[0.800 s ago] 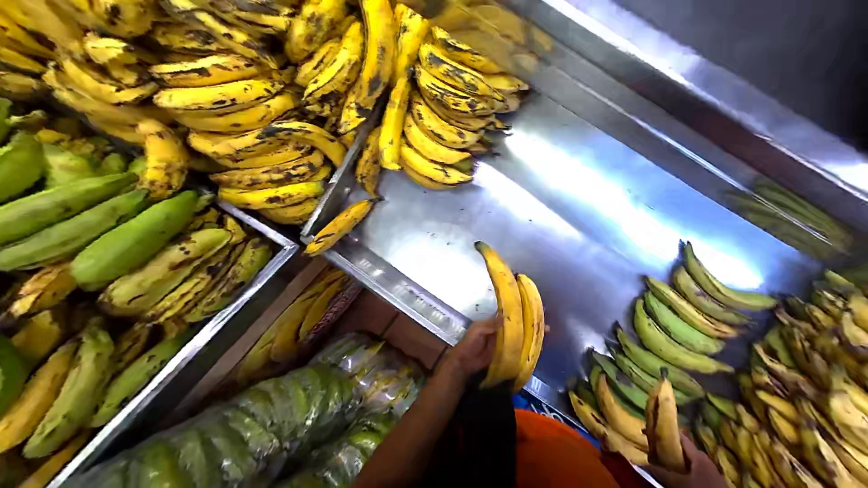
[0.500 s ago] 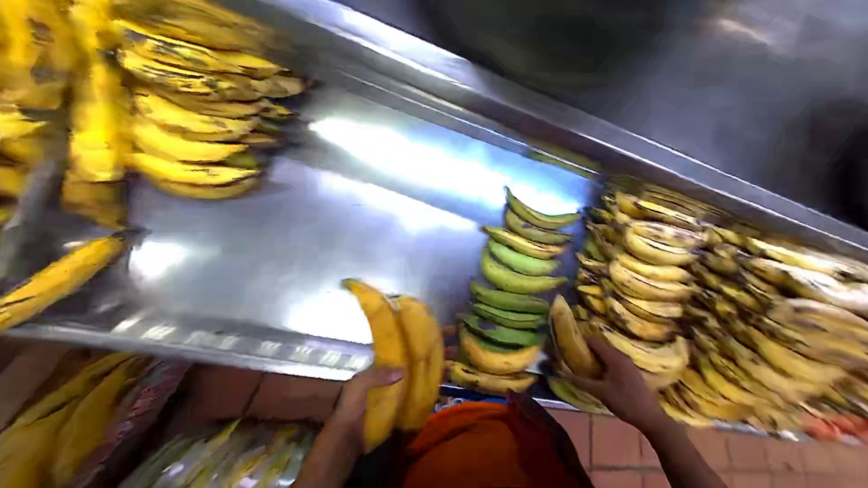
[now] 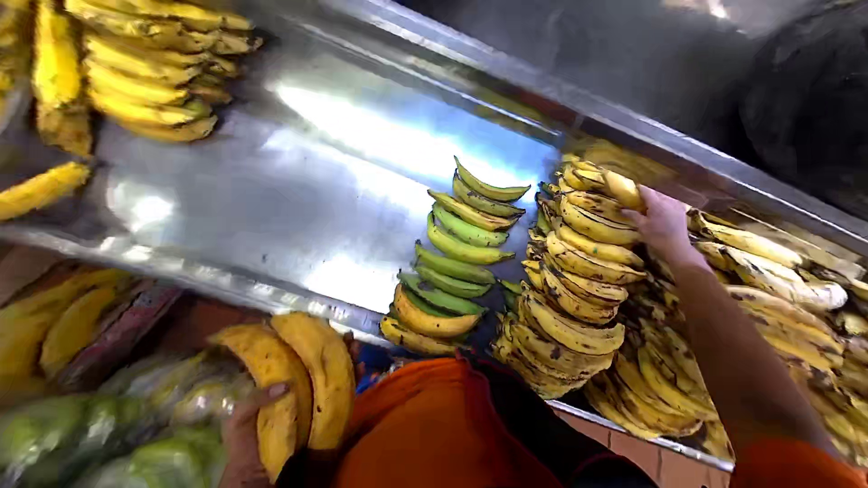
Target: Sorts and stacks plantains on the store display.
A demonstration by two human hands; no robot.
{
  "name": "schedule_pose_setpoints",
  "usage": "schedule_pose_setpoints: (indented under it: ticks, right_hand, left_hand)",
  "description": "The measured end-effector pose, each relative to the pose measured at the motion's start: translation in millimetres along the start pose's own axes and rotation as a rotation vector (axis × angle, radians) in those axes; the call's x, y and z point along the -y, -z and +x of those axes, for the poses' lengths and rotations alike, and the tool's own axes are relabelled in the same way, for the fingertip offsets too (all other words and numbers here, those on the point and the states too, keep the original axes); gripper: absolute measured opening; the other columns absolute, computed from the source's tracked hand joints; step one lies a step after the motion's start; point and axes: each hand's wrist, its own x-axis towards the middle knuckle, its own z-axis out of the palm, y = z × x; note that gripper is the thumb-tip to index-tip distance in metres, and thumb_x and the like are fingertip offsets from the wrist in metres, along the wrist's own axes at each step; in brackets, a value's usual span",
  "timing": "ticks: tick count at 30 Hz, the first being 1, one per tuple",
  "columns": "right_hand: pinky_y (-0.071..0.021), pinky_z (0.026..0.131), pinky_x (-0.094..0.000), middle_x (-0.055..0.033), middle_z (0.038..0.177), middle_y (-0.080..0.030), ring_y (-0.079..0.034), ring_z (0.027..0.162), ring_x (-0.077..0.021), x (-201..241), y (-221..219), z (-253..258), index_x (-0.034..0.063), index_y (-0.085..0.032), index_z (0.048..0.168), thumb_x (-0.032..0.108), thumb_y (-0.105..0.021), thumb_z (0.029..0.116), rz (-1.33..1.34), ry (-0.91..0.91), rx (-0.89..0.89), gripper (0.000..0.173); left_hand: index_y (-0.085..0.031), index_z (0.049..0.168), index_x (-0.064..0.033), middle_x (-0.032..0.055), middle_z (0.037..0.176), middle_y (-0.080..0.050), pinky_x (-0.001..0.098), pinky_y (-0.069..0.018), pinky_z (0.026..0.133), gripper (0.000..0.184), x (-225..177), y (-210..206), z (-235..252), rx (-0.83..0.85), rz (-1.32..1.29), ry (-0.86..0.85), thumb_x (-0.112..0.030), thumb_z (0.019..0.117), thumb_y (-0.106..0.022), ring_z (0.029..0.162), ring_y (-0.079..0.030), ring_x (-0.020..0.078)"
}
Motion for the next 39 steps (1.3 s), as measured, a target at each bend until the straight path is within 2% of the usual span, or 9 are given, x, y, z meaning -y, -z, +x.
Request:
schedule_pose_setpoints:
  ticks: [4,12,16,19,24,28,30,32,39]
  right_hand:
    - [-0.0354,0.095,-0.0822,-0.0389,0.131,-0.058,-0.053,0.122,-0.0626,17,8,32,0.0022,-0.049,0.149,0.037,-0.047,0.1090,-0.048,-0.147,0.159,0.053]
    - [-0.0238,0.121,-0.0487,-0.0218,0.169,-0.016,-0.026,0.153,-0.0358,0,-3,83,0.0060,-0.017,0.164,0.009,-0.031,0.1119,0.541,-0.027,0.459,0.054]
    - [-0.0210,0.121,-0.0576,-0.0240,0.167,-0.023,-0.027,0.152,-0.0414,14,1,80,0.0059,-0.021,0.163,0.016,-0.028,0.1138,0.282,-0.055,0.393,0.051]
    - [-0.0312,0.111,-0.0715,-0.0332,0.145,-0.051,-0.045,0.138,-0.0527,53,-15,43,0.0013,-0.048,0.149,0.028,-0.044,0.1090,0.036,0.020,0.035,0.048]
    - [-0.0454,0.113,-0.0419,-0.0111,0.156,-0.046,-0.048,0.141,-0.0193,216,-98,-106,0.0042,-0.028,0.159,0.050,-0.054,0.1006,1.169,0.130,0.434,0.079]
    - [-0.0598,0.092,-0.0406,-0.0081,0.122,-0.069,-0.070,0.107,-0.0191,281,-112,-149,0.0128,-0.049,0.146,0.070,-0.065,0.0859,1.986,-0.091,0.706,0.084]
    - [-0.0621,0.069,-0.0333,-0.0059,0.101,-0.072,-0.070,0.079,-0.0140,264,-100,-148,0.0114,-0.056,0.139,0.064,-0.061,0.0928,1.877,-0.163,0.657,0.070]
    - [-0.0558,0.057,-0.0261,0.0005,0.086,-0.068,-0.063,0.064,-0.0088,226,-76,-145,0.0162,-0.060,0.134,0.071,-0.056,0.0908,1.747,-0.281,0.616,0.070]
    - [-0.0593,0.088,-0.0412,-0.0021,0.112,-0.069,-0.069,0.098,-0.0165,91,8,-76,0.0203,-0.056,0.133,0.053,-0.046,0.1040,1.245,-0.335,0.091,0.045]
  left_hand:
    - [-0.069,0.081,-0.0305,-0.0148,0.076,-0.073,0.0132,-0.0548,0.058,0.026,13,-9,-40,-0.347,0.184,-0.057,-0.016,0.0874,-0.049,0.066,-0.066,-0.0073]
    - [-0.067,0.085,-0.0273,-0.0119,0.076,-0.073,0.0156,-0.0564,0.059,0.025,24,-32,-47,-0.428,0.110,-0.008,-0.016,0.0882,-0.045,0.068,-0.068,-0.0048]
    - [-0.066,0.090,-0.0253,-0.0108,0.078,-0.073,0.0168,-0.0571,0.058,0.020,22,-37,-34,-0.463,0.101,-0.002,-0.015,0.0861,-0.049,0.069,-0.068,-0.0034]
    - [-0.062,0.124,-0.0134,0.0067,0.114,-0.073,0.0403,-0.0621,0.083,0.040,23,-35,-6,-0.240,-0.026,0.103,-0.026,0.0854,-0.060,0.102,-0.072,0.0182]
    - [-0.068,0.096,-0.0178,0.0009,0.084,-0.075,0.0294,-0.0621,0.064,0.018,-3,-132,31,0.039,-0.041,0.298,-0.017,0.0777,-0.066,0.073,-0.072,0.0089]
    - [-0.031,0.159,-0.0072,0.0097,0.155,-0.045,0.0442,-0.0426,0.116,0.084,5,-163,68,0.546,-0.128,0.141,-0.005,0.0817,-0.065,0.141,-0.046,0.0233]
    - [-0.029,0.158,-0.0052,0.0138,0.164,-0.033,0.0532,-0.0393,0.119,0.084,1,-160,73,0.606,-0.211,0.130,0.001,0.0824,-0.064,0.149,-0.036,0.0343]
    - [-0.038,0.151,-0.0108,0.0139,0.150,-0.052,0.0499,-0.0567,0.101,0.076,-1,-143,70,0.546,-0.163,0.217,0.004,0.0818,-0.064,0.130,-0.058,0.0358]
    - [-0.042,0.147,-0.0216,0.0089,0.113,-0.070,0.0409,-0.0641,0.073,0.066,66,-29,60,0.120,0.217,0.469,-0.034,0.0915,-0.075,0.088,-0.072,0.0253]
